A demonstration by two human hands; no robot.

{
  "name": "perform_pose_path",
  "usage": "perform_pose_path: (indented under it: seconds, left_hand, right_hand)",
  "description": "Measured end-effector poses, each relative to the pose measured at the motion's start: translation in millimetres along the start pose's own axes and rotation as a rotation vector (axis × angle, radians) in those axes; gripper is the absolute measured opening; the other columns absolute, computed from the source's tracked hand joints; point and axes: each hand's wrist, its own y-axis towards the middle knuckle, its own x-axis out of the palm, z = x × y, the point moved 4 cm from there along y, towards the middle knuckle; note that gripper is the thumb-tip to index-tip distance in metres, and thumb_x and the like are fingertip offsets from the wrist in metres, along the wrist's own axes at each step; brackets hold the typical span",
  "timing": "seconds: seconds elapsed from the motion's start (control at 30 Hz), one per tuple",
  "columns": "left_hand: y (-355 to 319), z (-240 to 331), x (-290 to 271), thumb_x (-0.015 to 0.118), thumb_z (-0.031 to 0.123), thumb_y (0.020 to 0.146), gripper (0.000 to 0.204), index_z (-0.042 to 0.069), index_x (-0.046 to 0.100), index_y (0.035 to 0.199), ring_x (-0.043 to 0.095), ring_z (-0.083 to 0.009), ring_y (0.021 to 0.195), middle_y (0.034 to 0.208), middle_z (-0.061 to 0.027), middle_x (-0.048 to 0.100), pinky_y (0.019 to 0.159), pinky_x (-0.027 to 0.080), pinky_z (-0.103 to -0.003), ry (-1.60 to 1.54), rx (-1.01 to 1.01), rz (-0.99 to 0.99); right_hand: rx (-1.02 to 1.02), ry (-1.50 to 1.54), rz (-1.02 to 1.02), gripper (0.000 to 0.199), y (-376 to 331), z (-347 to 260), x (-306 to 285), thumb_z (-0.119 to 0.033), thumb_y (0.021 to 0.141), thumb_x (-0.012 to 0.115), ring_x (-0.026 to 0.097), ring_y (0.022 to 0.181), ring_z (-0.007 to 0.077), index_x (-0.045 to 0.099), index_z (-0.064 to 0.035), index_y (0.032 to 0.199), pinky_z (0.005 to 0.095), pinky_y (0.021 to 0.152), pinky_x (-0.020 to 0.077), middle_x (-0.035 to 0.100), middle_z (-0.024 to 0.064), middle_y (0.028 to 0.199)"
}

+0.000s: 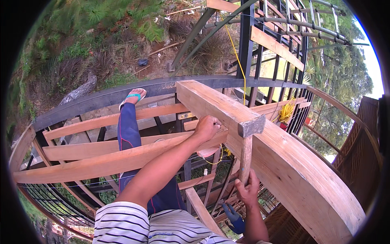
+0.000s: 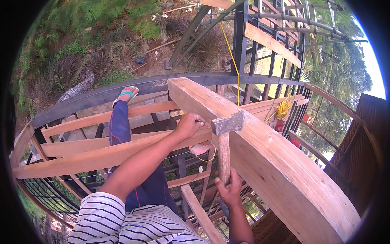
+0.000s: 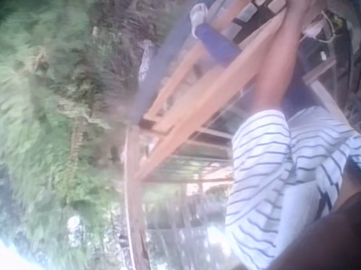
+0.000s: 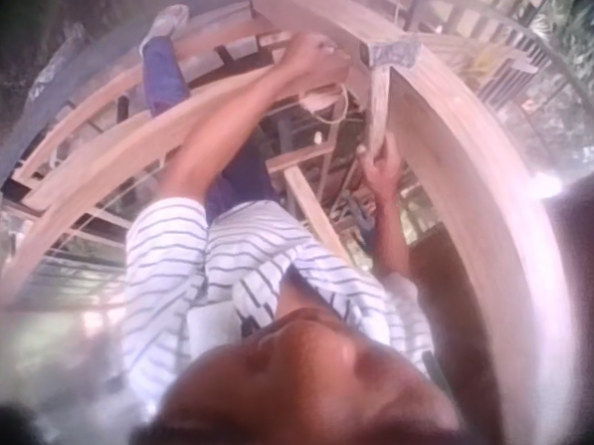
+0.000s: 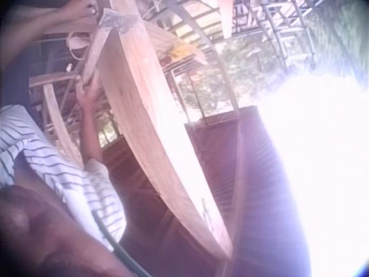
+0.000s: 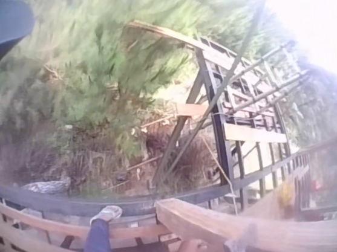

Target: The person is assembling a wooden structure on a metal frame. They use a hammer to drive nails into wooden planks, position a spirit level to check alignment, and secure the planks to the frame. The person moves around the structure to work on different sections.

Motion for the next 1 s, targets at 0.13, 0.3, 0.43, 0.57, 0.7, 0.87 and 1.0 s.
perform_pose_path:
  seconds: [0.13,0.3,0.43,0.57,0.7,0.87,1.0]
  left_hand:
    - [12,-15,2,0.071,0.008,0.083,0.028,0.005,0.078,0.11,0.073,-0.0239,0.095,0.104,-0.0152,0.077,0.088,0.055,-0.036,-0.075,-0.101,-0.245]
    - [21,-28,-6,0.063,0.002,0.088,0.047,0.014,0.069,0.133,0.062,-0.0213,0.119,0.131,-0.0117,0.068,0.101,0.047,-0.033,-0.276,-0.123,-0.682]
    - [26,-49,1,0.056,0.001,0.093,0.061,0.027,0.057,0.147,0.047,-0.025,0.138,0.154,-0.0089,0.051,0.111,0.039,-0.039,-0.351,-0.259,-0.878]
    - [21,-52,4,0.056,0.004,0.094,0.062,0.037,0.057,0.146,0.039,-0.0279,0.145,0.16,-0.009,0.044,0.116,0.034,-0.045,-0.283,-0.161,-0.849]
    - [18,-46,-5,0.055,0.006,0.097,0.06,0.036,0.053,0.149,0.037,-0.0281,0.147,0.163,-0.0084,0.04,0.119,0.028,-0.043,-0.259,-0.202,-0.832]
    - [19,-44,-9,0.052,0.009,0.101,0.054,0.035,0.055,0.148,0.035,-0.0265,0.149,0.163,-0.0088,0.039,0.119,0.027,-0.038,-0.262,-0.158,-0.865]
    - [18,-49,-2,0.053,0.013,0.102,0.052,0.038,0.056,0.147,0.035,-0.0276,0.148,0.164,-0.0079,0.038,0.12,0.027,-0.04,-0.247,-0.104,-0.878]
  right_hand:
    - [-0.11,-0.349,-0.02,0.035,37,-57,-12,-0.02,0.097,0.063,0.064,0.073,0.0318,0.058,0.0023,0.123,0.0394,0.071,0.0528,0.067,0.0176,0.093]
    - [-0.093,-0.829,-0.184,0.043,65,-101,-15,-0.014,0.098,0.062,0.067,0.083,0.0464,0.047,-0.0015,0.137,0.05,0.075,0.0542,0.066,0.0257,0.094]
    - [-0.082,-1.245,-0.496,0.069,91,-118,5,-0.01,0.099,0.056,0.065,0.082,0.048,0.028,-0.0213,0.161,0.055,0.076,0.0538,0.064,0.024,0.097]
    - [-0.242,-1.408,-0.56,0.073,104,-122,11,-0.008,0.096,0.052,0.069,0.074,0.0421,0.029,-0.0325,0.161,0.0525,0.067,0.0582,0.062,0.0209,0.098]
    - [-0.186,-1.514,-0.664,0.073,112,-132,21,-0.006,0.096,0.051,0.069,0.074,0.0407,0.032,-0.0339,0.16,0.0522,0.067,0.0582,0.063,0.0204,0.096]
    - [-0.21,-1.532,-0.653,0.074,116,-146,23,-0.005,0.095,0.052,0.069,0.075,0.0395,0.031,-0.0308,0.161,0.0509,0.066,0.0579,0.063,0.0207,0.095]
    - [-0.263,-1.39,-0.551,0.076,111,-157,36,-0.006,0.094,0.053,0.069,0.073,0.0405,0.028,-0.03,0.162,0.0508,0.065,0.0578,0.063,0.0213,0.095]
